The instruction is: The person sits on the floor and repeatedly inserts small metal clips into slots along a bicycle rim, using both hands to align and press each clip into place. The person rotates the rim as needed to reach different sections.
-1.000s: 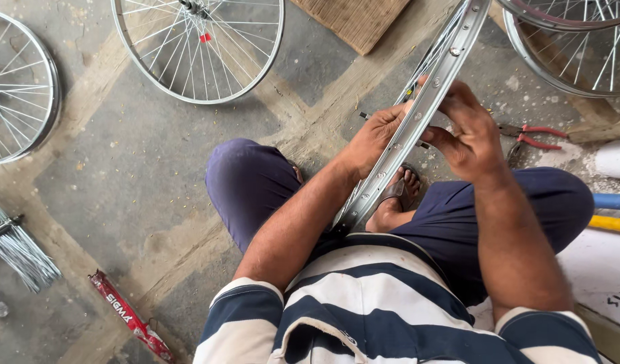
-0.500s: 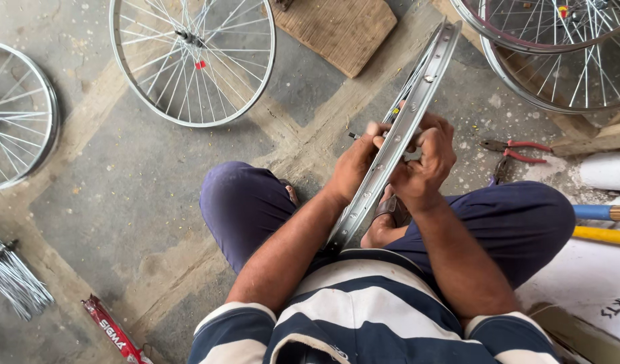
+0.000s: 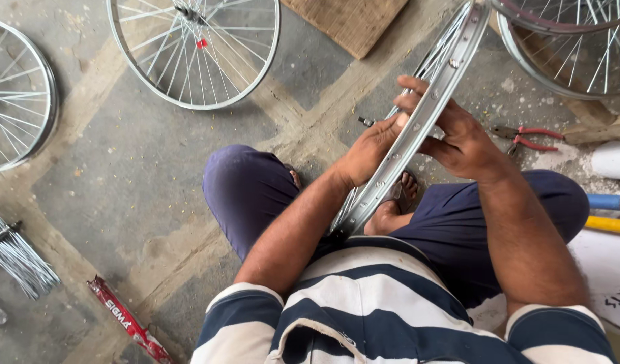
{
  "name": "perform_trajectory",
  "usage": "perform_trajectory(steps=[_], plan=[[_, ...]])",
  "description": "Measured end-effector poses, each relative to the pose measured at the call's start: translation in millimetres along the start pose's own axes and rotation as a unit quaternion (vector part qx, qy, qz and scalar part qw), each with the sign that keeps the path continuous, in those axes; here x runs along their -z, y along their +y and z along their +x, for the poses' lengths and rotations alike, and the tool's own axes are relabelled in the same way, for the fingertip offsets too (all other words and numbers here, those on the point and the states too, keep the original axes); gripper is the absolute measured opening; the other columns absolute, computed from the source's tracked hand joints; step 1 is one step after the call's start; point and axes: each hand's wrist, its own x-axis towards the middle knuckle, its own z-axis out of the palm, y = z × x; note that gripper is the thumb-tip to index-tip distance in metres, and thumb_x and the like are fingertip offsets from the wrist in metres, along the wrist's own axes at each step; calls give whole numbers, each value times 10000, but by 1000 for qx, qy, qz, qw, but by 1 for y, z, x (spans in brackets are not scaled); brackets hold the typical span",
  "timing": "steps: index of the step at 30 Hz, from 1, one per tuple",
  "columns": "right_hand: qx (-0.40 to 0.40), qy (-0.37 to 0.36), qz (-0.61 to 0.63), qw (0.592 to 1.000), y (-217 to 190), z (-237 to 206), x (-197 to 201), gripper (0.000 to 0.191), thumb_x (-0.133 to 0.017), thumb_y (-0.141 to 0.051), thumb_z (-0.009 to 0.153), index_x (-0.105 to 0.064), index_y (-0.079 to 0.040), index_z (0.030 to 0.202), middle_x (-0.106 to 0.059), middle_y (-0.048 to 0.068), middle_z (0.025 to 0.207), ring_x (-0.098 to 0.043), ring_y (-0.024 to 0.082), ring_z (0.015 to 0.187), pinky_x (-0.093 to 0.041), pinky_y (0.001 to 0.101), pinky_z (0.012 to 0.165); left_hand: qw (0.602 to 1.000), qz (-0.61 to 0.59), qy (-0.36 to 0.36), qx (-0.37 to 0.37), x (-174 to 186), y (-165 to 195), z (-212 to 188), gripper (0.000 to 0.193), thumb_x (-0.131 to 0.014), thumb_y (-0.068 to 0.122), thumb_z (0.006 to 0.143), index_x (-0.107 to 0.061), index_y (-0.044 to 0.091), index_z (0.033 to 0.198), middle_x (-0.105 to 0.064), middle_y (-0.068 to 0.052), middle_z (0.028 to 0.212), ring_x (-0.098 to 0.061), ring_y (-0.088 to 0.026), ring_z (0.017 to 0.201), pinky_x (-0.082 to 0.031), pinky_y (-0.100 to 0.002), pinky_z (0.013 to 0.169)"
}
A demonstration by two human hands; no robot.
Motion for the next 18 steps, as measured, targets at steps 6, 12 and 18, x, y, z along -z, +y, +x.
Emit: perform_trajectory(steps=[6,12,18], plan=[[175,211,-378,884,-3,11,-41,258,-855,-115,860,-715,-103,1077,-678,186,1105,-699,324,1035,-610,379,790,987,-94,8,-132,-11,-4,4,324,-539,268,1161,-600,-7,1320,-630,-53,1114,-572,-116,1030,-468,-284,983],[19,371,-175,912,-2,6,-76,365,-921,-149,933,-576,-37,966,-720,182,1188,-726,208,1078,-640,348,867,995,-38,22,-86,-6,10,-13,427,-502,314,1128,-576,12,1421,-671,-53,1238,-617,-130,1129,-489,-292,1012],[-43,147,122,981,-8,-14,-22,417,-791,-78,936,-645,22,1313,-643,185,1412,-667,227,1304,-557,341,1123,995,-3,-6,-101,2,1,-7,517,-477,427,1125,-591,33,1440,-695,-28,1189,-623,-62,1065,-525,-237,957]])
